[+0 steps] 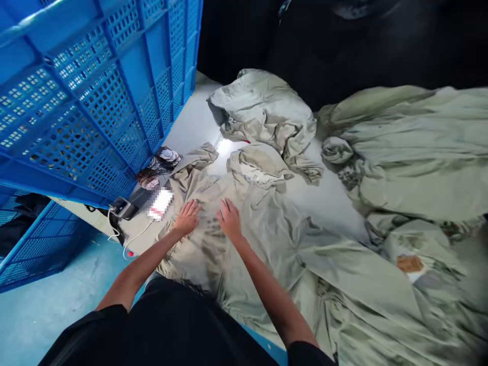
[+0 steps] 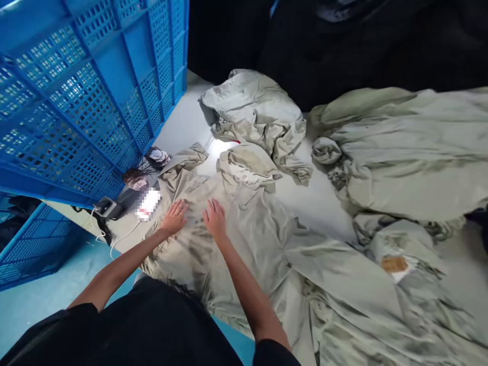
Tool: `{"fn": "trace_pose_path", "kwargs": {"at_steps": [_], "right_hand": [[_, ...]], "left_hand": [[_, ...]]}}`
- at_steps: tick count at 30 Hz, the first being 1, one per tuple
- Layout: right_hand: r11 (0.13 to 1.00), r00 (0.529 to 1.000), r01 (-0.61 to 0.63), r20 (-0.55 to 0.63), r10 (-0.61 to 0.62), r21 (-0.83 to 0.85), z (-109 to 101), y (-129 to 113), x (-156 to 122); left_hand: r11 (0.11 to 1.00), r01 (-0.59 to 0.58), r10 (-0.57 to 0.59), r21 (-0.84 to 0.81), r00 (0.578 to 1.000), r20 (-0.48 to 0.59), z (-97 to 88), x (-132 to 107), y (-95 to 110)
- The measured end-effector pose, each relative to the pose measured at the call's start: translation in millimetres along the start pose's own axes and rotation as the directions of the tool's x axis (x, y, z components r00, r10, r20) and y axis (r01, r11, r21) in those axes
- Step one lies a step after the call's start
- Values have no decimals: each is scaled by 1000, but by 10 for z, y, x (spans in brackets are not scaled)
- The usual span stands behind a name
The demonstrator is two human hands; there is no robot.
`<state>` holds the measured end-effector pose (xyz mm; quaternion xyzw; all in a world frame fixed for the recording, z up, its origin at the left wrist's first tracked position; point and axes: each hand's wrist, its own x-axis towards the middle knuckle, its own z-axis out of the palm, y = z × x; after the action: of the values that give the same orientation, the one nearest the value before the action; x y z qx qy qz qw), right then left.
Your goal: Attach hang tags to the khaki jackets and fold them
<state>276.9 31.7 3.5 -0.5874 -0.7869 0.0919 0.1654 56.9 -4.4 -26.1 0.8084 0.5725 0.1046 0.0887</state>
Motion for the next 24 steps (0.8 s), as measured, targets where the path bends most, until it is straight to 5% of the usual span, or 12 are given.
{"fn": "trace_pose_path", "kwargs": {"at_steps": [4,8,12,19,24], "right_hand": [[978,978,206,46,-205,-25,234,-263,896],[991,986,120,126,-111,-64,392,-210,1321],[993,992,114,56,-113,-21,436,-298,1776],[949,948,299,80,-307,100,710,-1054,2814],[939,921,319,193,-339,128,934,-1404,3150]], "left_hand": [[999,19,-18,-27,999,28,164,229,-110],[999,17,-15,-42,999,40,209,216,-143],[998,15,-12,-64,999,47,195,214,-125],[996,22,-17,-91,998,52,179,215,-123],[991,37,-29,-126,997,67,215,242,-117]]}}
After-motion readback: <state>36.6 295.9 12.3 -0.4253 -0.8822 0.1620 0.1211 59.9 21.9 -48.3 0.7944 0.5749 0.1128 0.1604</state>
